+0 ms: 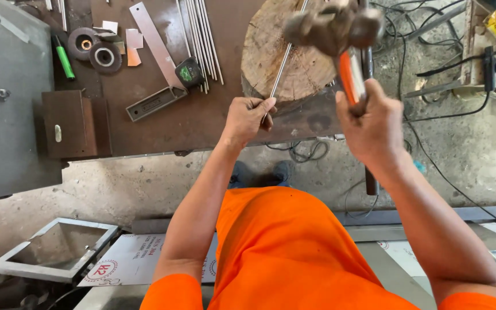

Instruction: Straightening thin metal rods using a hammer on a wooden stump anvil at a workbench.

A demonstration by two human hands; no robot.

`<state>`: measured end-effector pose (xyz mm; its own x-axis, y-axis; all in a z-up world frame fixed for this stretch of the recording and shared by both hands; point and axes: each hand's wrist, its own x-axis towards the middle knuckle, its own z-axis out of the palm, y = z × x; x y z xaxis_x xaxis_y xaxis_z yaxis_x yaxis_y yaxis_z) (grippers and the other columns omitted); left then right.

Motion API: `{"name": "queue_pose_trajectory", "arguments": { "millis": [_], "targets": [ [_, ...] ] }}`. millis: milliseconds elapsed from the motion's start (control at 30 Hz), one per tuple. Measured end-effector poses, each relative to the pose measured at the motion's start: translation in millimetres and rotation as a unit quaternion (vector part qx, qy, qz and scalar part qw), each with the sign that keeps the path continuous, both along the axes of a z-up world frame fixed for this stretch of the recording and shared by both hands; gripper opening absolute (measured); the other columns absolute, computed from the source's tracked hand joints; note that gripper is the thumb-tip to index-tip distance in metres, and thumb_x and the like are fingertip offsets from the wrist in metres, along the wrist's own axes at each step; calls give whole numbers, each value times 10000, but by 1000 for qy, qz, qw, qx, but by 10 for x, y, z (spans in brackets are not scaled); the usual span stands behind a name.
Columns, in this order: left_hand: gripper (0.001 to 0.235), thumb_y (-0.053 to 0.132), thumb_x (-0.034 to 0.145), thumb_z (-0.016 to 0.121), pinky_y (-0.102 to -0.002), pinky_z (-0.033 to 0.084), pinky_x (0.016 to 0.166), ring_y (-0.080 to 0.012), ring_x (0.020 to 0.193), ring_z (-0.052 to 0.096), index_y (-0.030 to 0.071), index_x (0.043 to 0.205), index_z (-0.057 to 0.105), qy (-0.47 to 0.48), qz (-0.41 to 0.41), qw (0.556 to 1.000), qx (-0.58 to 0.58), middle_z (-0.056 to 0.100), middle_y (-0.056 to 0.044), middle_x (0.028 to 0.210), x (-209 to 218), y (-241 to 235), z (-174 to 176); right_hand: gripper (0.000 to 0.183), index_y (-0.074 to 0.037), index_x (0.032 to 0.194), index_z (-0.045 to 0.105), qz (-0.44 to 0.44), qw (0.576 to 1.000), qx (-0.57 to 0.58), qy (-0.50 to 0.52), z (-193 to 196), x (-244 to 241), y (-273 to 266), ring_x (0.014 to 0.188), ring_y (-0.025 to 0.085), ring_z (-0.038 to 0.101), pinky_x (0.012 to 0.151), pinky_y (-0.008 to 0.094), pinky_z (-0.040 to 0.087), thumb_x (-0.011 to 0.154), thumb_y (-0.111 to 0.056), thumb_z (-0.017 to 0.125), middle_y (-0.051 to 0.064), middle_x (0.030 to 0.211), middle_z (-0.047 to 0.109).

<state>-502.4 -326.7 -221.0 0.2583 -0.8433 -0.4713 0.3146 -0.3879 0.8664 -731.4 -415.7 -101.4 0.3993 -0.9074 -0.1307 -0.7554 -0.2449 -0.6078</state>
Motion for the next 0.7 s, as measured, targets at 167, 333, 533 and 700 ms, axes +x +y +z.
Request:
{"name": "queue_pose_trajectory", "arguments": {
  "millis": [167,333,533,700],
  "targets": [
    [333,251,957,721,-296,488,454,-124,471,616,-34,792,767,-59,0,998,22,655,-65,561,1,39,152,254,2,942,549,154,971,-121,135,-464,-90,-70,633,429,673,597,512,528,953,-192,713,238,684,642],
    [367,279,986,668,-274,486,471,-94,482,613,-10,773,745,-135,-47,989,26,668,-33,560,-193,567,158,270,-18,959,562,109,987,-100,66,186,11,-3,620,370,694,565,491,521,998,-240,711,210,689,667],
    [364,289,978,700,-273,482,482,-88,492,591,-12,774,728,-121,-14,992,38,644,-35,556,-298,851,248,274,8,973,549,25,995,-96,-10,-425,-46,-256,655,248,722,558,392,567,1025,-214,702,175,755,695],
    [368,298,973,685,-281,477,492,-89,493,599,-14,784,729,-155,-20,986,61,651,-44,552,-331,1049,269,229,9,1043,623,23,997,-32,60,-51,-26,-392,636,272,698,520,392,542,1036,-196,726,194,782,701]
  ]
}}
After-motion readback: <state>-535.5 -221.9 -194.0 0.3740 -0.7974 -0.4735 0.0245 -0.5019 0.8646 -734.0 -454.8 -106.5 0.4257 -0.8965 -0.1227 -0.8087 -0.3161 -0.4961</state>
